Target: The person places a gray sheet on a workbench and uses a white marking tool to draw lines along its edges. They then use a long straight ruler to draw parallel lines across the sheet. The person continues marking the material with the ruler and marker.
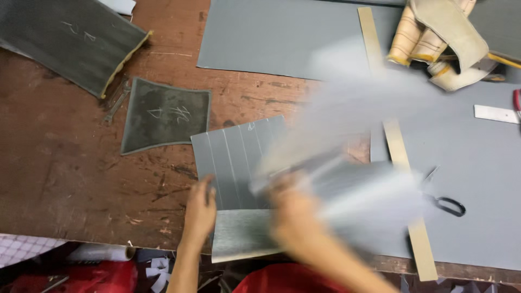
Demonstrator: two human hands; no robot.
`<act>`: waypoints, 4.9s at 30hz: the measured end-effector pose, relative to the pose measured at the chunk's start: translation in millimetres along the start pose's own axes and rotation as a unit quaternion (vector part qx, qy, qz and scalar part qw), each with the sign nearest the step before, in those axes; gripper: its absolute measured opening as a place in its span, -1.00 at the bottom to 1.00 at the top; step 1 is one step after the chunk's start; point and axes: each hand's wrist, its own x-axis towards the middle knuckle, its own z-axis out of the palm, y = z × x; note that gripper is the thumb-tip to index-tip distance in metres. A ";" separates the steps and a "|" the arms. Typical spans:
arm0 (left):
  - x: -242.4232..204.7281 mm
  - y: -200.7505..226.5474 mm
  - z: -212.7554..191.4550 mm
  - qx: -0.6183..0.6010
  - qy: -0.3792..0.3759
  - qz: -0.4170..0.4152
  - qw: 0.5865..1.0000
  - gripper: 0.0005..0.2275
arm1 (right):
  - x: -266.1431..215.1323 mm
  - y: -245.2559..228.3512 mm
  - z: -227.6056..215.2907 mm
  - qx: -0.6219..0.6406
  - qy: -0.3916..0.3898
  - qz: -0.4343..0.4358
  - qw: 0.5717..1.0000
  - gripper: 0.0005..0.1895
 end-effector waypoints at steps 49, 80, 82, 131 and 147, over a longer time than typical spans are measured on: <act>49.2 137.3 -252.2 -0.253 -0.239 0.344 0.872 -0.45 | 72.4 58.7 -165.9 0.311 0.204 0.271 0.888 -0.70; 25.1 8.8 81.8 0.167 0.081 0.021 0.982 -0.58 | -45.8 167.5 69.2 0.072 0.105 0.409 0.903 -0.62; 16.8 4.3 78.3 0.171 0.099 0.040 0.979 -0.50 | -50.9 163.1 66.6 0.045 0.150 0.368 0.917 -0.58; 6.5 -7.9 59.1 0.102 0.041 0.021 0.994 -0.78 | -91.1 147.5 79.6 0.009 0.159 0.426 0.891 -0.82; -1.6 -5.8 59.8 0.111 0.062 0.003 0.992 -0.86 | -89.7 142.4 76.1 0.025 0.148 0.445 0.883 -0.80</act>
